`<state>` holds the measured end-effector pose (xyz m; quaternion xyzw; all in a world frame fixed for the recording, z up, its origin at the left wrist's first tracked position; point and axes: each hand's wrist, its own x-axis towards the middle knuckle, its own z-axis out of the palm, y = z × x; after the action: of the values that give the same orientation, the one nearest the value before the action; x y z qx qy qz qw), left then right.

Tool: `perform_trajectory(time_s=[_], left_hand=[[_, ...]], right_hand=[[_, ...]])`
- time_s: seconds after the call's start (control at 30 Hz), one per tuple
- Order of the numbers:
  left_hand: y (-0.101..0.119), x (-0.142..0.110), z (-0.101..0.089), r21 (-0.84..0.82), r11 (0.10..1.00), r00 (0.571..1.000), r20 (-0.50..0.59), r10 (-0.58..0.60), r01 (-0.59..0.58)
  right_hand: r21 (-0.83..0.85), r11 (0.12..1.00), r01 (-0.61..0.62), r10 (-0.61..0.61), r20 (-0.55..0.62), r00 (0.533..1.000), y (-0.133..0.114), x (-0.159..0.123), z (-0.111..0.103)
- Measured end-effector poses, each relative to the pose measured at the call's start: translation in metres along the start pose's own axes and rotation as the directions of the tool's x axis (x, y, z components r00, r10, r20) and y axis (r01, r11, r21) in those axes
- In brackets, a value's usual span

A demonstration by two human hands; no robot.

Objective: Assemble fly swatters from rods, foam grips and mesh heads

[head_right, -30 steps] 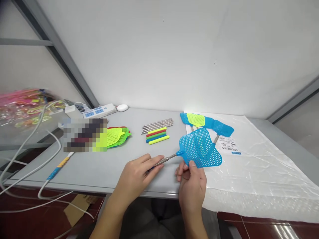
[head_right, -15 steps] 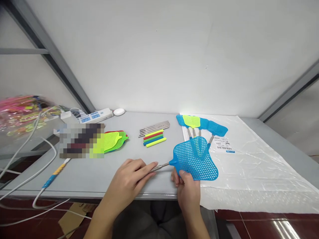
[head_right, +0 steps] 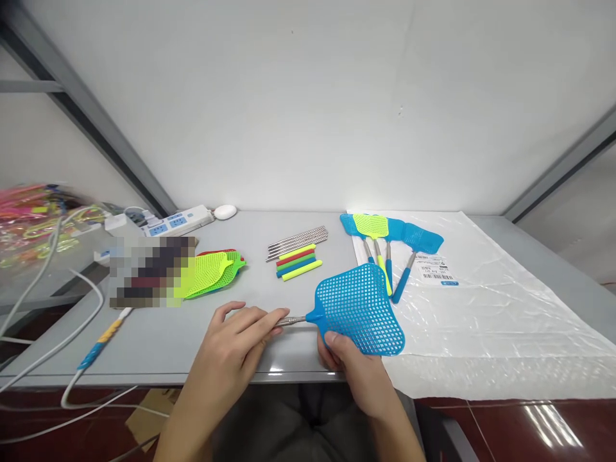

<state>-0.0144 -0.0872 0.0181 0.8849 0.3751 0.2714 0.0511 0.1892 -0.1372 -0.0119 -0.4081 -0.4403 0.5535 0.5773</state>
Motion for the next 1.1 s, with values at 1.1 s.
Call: perform_trajectory(time_s=[1.1], left_hand=[[-0.020, -0.004, 0.001, -0.977, 0.201, 0.693, -0.191, -0.696, -0.068]], right_hand=[[0.220, 0.954, 0.203, -0.068, -0.501, 0.863, 0.004, 0.011, 0.018]])
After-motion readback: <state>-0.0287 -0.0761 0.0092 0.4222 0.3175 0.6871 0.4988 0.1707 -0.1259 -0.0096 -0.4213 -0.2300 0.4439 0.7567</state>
